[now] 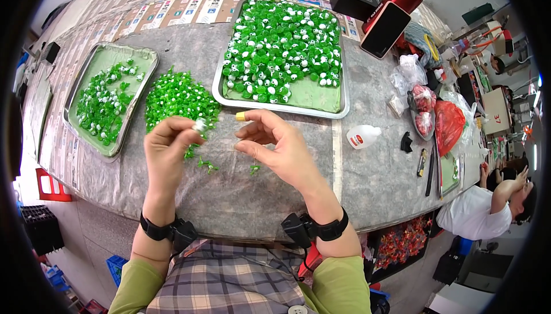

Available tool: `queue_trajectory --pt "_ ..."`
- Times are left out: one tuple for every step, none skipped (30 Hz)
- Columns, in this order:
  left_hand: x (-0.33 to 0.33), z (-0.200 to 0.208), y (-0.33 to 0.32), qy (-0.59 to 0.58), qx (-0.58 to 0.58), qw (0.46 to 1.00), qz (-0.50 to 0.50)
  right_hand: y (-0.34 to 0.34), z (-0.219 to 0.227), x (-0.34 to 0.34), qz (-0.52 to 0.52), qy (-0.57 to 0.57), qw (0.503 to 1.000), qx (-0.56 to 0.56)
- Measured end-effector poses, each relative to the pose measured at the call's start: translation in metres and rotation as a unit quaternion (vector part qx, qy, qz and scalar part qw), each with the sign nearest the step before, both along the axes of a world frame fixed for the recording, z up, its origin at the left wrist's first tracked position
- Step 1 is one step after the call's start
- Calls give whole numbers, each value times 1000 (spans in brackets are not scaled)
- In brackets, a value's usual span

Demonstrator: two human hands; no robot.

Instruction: The person applies glue from a squeeze bottle onto small plastic toy parts and attaches them to figurine pieces by hand.

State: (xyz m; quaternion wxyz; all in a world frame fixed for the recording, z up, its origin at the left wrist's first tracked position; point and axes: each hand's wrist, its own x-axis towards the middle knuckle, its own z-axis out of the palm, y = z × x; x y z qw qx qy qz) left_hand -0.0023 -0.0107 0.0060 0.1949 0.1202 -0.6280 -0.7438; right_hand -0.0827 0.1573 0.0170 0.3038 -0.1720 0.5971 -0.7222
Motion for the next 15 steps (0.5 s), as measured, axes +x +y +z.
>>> queue_trajectory --pt "-1 -5 -10 46 96 993 58 6 -4 -5 29 101 990 91" --pt "-3 -5 -25 127 204 967 79 12 -6 -9 56 199 961 181" --pt "-1 -4 -44 186 315 926 96 13 -1 -10 59 201 961 179" --pt "3 -7 -64 238 441 864 50 14 1 -11 124 245 933 233" --pt "6 -9 -76 262 490 829 57 14 3 -12 189 286 895 286" --pt "6 -8 -79 264 488 830 57 15 -1 -11 189 344 873 289" --pt "7 -5 -81 266 486 831 56 17 -8 -11 189 343 873 290" --pt "6 -3 -79 265 486 831 56 18 -17 -11 198 398 852 276" --pt "5 -1 -73 246 466 848 52 18 -19 -11 207 451 828 261" --pt "3 1 -66 227 446 865 47 18 -16 -11 207 451 828 263" --pt "2 2 -57 226 448 864 47 18 -11 -12 204 385 852 290" --pt "2 3 -46 182 374 908 37 16 -5 -12 200 318 872 314" --pt "0 2 -34 136 300 944 25 16 -2 -11 198 317 871 317" --pt "-1 0 -22 78 246 966 -8 16 1 -10 129 264 923 247" --pt "0 -1 -12 19 188 981 -36 14 3 -8 62 207 961 171"
